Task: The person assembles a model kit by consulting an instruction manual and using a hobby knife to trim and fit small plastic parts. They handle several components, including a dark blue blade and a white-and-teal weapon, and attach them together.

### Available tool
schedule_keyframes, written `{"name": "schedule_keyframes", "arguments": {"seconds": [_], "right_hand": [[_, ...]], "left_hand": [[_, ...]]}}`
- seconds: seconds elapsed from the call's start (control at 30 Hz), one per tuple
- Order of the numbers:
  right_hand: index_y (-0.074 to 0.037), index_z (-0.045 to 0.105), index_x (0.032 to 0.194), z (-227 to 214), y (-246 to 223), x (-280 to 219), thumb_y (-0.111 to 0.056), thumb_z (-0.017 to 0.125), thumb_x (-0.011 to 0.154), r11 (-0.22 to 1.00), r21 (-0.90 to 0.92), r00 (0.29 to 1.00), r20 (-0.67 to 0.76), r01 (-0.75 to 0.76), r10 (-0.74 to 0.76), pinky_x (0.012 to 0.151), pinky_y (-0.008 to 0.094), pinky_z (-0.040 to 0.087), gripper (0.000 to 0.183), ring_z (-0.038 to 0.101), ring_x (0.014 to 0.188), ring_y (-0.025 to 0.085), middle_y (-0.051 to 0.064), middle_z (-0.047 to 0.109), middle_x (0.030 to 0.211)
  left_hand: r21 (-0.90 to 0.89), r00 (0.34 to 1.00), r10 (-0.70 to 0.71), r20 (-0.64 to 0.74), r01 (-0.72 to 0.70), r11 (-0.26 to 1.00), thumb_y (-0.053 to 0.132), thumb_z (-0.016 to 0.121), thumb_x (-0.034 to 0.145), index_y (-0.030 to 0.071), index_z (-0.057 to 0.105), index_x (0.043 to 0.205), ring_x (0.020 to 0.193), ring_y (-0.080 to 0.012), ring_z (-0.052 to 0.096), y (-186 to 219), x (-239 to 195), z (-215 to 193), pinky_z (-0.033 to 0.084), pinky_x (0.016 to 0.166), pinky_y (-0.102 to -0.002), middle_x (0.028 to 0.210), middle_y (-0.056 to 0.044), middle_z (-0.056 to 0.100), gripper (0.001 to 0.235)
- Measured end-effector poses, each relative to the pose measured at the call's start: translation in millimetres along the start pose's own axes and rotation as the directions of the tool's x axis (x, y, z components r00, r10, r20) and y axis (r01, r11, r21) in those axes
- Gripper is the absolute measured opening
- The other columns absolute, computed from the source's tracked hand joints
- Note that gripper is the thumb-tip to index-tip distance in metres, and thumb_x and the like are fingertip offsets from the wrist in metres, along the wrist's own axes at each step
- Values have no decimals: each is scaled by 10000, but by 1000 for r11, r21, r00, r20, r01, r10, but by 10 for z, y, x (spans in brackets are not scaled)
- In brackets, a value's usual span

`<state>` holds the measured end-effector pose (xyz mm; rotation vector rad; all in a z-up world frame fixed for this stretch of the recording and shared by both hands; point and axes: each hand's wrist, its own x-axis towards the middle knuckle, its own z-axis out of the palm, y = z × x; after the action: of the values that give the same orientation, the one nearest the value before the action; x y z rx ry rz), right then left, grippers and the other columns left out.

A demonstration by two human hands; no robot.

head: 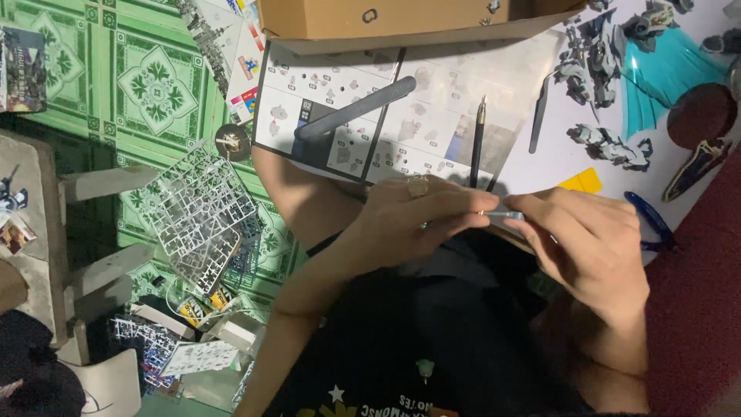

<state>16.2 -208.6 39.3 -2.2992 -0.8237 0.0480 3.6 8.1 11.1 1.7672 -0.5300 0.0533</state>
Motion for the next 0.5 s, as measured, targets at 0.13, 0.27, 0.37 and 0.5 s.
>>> {"name": "schedule_keyframes", "arguments": {"seconds": [0.13, 0.27, 0.37, 0.5], "right_hand": [[42, 646, 870, -10, -35, -17, 4, 718, 833, 999, -10, 997, 54, -51, 51, 458, 309, 321, 90, 427, 453, 181, 91, 594, 700], [82, 669, 885, -41, -56, -95, 48, 729, 826, 979, 10, 979, -4, -204, 204, 467, 275, 340, 91, 429, 440, 173, 111, 616, 703], [103, 681, 905, -64, -62, -131, 64, 722, 807, 948, 57, 949, -11, -313, 315, 474, 263, 339, 114, 441, 447, 172, 123, 622, 694], [100, 660, 962, -83, -174, -55, 80, 652, 790, 919, 220, 944, 49, -328, 325, 526, 238, 387, 174, 489, 509, 160, 118, 647, 752]], "left_hand": [[276, 988, 152, 30, -154, 949, 49, 738, 877, 53, 626, 987, 748, -194, 668, 31, 62, -77, 552, 659, -314, 992, -12, 673, 157], [408, 997, 73, 17, -73, 910, -19, 703, 779, 57, 633, 929, 723, -186, 641, 27, 3, -303, 522, 820, -348, 883, -21, 685, 182], [392, 993, -75, -94, 106, 914, -57, 704, 758, 37, 668, 935, 674, -203, 605, 72, 56, -444, 472, 684, -318, 827, -74, 676, 204], [427, 998, -26, -60, 49, 903, 135, 673, 888, 60, 716, 913, 471, -174, 497, -448, 108, -168, 449, 686, -307, 796, -29, 722, 90]]}}
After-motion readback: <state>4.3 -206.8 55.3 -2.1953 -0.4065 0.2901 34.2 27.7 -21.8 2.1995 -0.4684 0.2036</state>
